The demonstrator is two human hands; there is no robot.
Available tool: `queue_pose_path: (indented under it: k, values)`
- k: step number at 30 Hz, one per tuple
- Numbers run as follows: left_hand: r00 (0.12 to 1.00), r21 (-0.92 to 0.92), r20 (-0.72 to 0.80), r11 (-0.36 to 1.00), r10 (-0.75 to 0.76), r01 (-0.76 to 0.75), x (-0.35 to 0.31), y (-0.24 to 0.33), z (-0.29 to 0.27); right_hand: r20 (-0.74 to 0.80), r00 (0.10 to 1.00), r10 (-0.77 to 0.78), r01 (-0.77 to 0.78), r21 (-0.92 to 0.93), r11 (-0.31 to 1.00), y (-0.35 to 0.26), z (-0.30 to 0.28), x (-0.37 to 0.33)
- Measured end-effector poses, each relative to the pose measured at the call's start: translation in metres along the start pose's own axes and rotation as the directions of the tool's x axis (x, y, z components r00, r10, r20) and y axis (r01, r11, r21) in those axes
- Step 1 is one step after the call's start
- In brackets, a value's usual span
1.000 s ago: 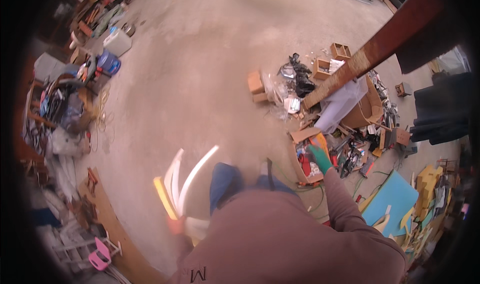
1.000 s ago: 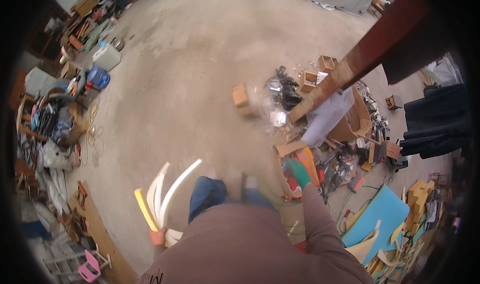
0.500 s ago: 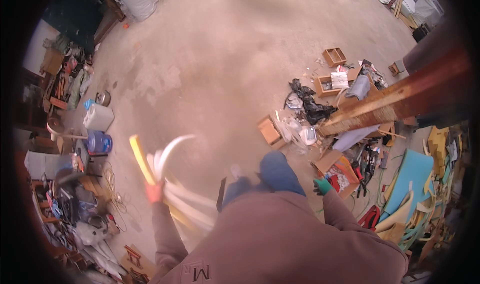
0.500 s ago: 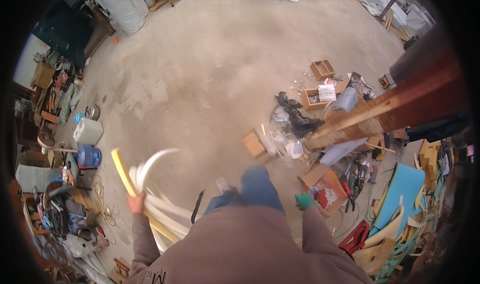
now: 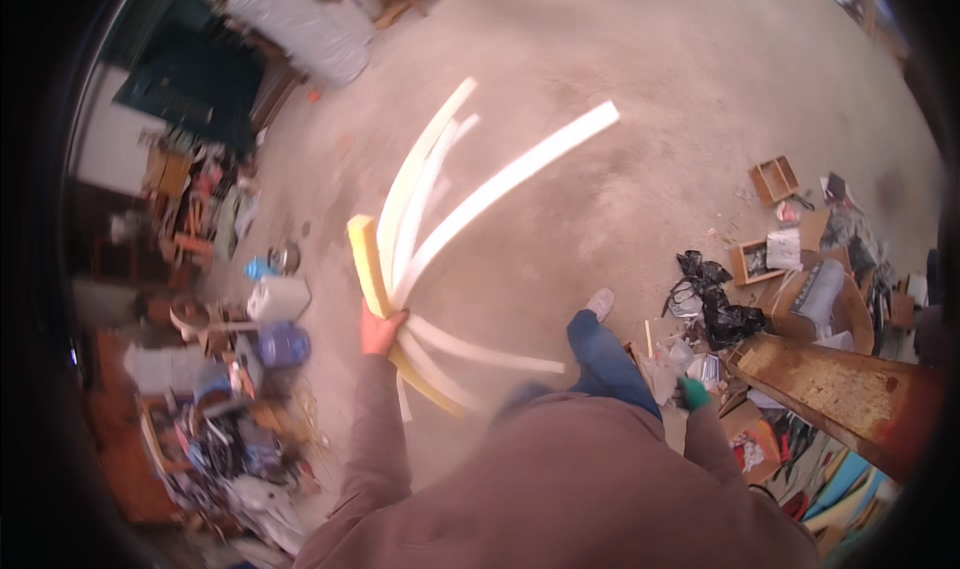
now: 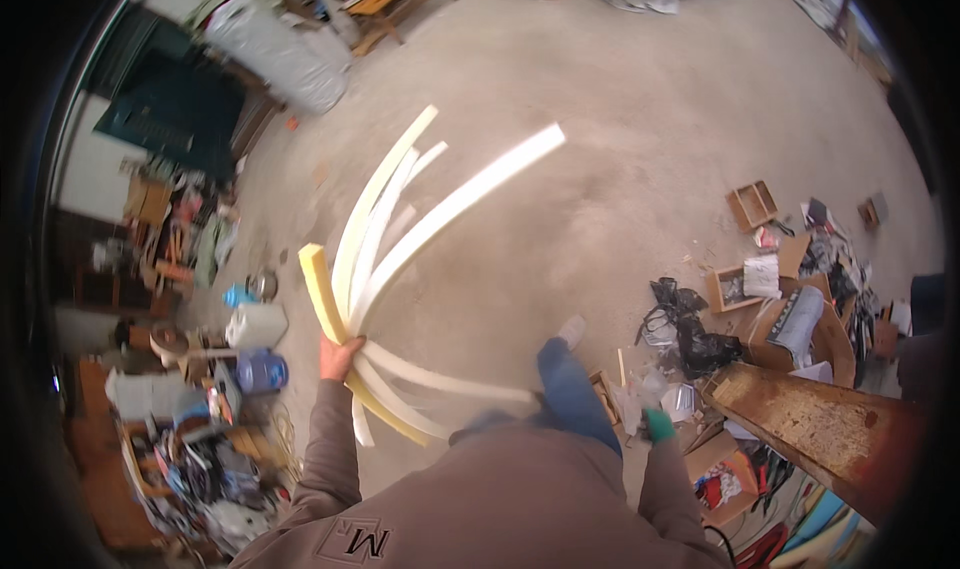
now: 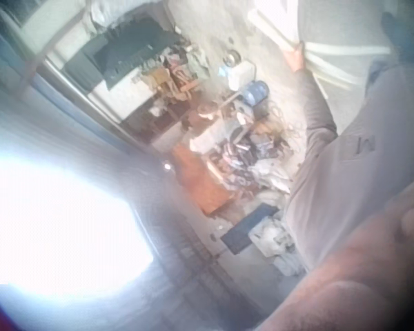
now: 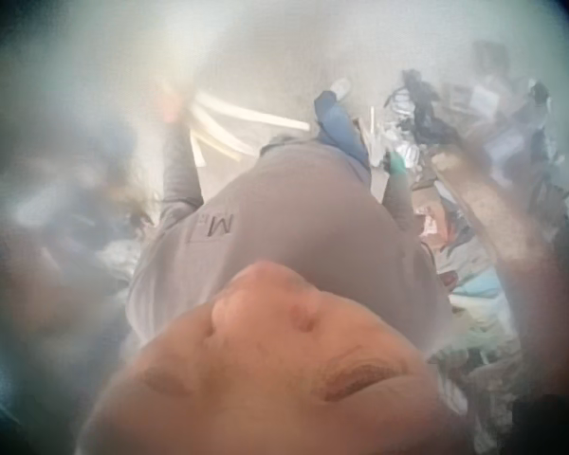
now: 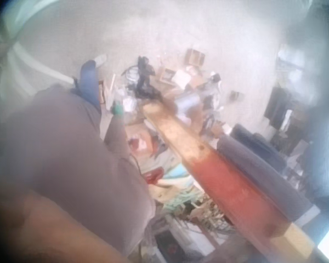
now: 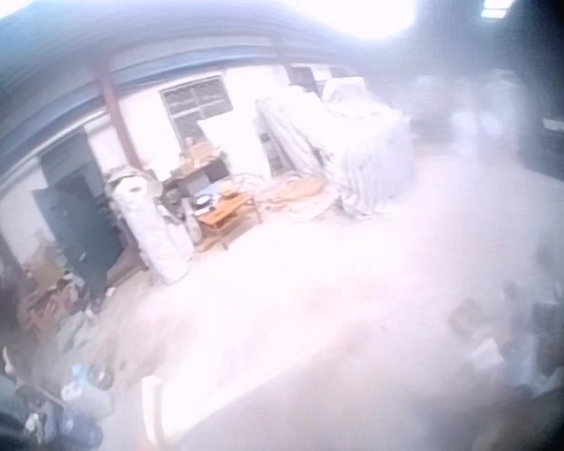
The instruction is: The person gathers foam strips from a cluttered floor, places them on a cushioned chair, and uses a large knife to cut the foam into smaller pieces. The person repeatedly measures and slices the foam, stacking the cut pieces on the chair.
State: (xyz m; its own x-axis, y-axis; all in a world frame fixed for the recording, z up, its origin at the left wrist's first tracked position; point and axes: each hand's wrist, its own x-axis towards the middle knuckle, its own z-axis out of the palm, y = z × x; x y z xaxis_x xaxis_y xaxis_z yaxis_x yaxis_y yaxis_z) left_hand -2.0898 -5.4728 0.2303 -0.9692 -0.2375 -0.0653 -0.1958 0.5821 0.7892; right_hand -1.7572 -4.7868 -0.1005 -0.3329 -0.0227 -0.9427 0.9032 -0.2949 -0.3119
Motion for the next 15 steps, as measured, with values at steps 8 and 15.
queue_pose_path:
  k: [8,15]
  values:
    - [0.982,-0.092,0.136,0.985,-0.133,0.146,0.204,0.059,0.131,-0.105,0.775,-0.624,0.627,0.258,0.735,-0.404,0.014,-0.021]
    - [0.978,0.188,0.159,0.977,-0.135,0.105,0.412,0.145,0.325,-0.545,0.630,-0.554,0.642,-0.037,0.766,-0.483,-0.118,0.020]
